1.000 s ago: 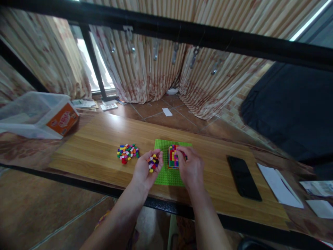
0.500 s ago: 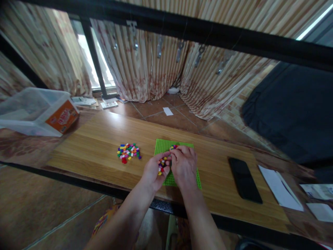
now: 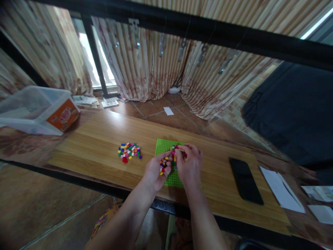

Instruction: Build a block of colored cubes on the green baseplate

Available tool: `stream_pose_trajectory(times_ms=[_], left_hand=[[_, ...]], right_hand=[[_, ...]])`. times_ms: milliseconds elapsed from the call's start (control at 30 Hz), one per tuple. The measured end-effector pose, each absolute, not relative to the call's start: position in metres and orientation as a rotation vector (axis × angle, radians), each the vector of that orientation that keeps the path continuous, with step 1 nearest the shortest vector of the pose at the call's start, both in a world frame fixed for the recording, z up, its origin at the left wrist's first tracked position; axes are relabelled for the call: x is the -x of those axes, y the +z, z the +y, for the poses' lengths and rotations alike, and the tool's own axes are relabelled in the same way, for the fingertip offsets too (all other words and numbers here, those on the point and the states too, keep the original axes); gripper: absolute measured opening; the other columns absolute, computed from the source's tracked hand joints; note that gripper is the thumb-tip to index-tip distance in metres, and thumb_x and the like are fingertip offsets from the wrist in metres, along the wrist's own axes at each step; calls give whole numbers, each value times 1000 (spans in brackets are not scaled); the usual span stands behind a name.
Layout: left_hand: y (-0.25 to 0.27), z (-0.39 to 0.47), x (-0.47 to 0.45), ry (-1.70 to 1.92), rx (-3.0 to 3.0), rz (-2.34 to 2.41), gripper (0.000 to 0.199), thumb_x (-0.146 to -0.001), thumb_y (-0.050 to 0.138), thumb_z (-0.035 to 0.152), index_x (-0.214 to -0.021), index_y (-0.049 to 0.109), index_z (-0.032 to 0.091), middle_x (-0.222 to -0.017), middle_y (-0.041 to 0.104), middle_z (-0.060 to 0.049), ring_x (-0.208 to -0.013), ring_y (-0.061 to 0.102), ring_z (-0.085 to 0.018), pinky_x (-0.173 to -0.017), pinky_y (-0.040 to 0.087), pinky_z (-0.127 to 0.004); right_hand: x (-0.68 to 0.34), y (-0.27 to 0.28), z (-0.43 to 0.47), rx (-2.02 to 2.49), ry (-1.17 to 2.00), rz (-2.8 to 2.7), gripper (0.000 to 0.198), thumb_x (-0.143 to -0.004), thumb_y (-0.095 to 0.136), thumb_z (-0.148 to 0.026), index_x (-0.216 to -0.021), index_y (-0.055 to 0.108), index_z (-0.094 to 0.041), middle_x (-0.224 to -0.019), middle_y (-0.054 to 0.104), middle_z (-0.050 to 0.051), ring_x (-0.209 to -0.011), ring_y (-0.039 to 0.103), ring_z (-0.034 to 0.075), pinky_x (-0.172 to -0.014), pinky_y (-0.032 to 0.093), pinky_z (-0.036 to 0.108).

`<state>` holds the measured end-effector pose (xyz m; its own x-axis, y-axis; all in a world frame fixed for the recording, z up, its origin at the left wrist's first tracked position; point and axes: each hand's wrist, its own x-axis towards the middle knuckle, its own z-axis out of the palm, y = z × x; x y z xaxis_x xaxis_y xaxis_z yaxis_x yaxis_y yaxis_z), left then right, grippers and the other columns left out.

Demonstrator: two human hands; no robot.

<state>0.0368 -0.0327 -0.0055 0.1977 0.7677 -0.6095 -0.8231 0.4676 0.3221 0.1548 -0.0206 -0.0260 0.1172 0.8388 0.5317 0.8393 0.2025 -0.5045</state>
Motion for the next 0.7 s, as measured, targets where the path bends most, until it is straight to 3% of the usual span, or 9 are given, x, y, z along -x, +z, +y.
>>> stream_pose_trajectory(times_ms=[167,500,600,700], left_hand=[[-6,-32,-37,1116,92,794,9,-79,56,10,-82,64,5,-62,53,-2,-45,42,-3,-35,28,-12],[-6,-34,-34,1129,103,767,11,-80,54,10,-82,63,6,-62,54,-3,-45,44,-4,-36,30,-12],[-3,-34,-29,1157,130,722,15,-83,51,12,-84,64,6,-64,57,-5,-47,49,-5,-41,38,-12],[0,-34,-22,1193,152,678,17,-83,50,13,-88,65,5,-73,64,-10,-60,61,-10,-57,52,-17]], right_hand=[[-150,-36,-17,1707,-84,-1651,35,-84,57,-44,-101,70,-16,-114,61,17,-111,51,31,-95,38,49],[-145,-39,-13,1740,28,-1574,32,-81,59,-41,-99,71,-17,-108,63,16,-107,52,30,-93,39,49],[-144,-40,-13,1717,27,-1577,31,-82,58,-41,-98,71,-18,-104,63,15,-106,52,30,-94,38,49],[-145,-37,-15,1666,2,-1552,30,-83,58,-41,-97,71,-18,-103,63,14,-106,53,29,-93,39,50]])
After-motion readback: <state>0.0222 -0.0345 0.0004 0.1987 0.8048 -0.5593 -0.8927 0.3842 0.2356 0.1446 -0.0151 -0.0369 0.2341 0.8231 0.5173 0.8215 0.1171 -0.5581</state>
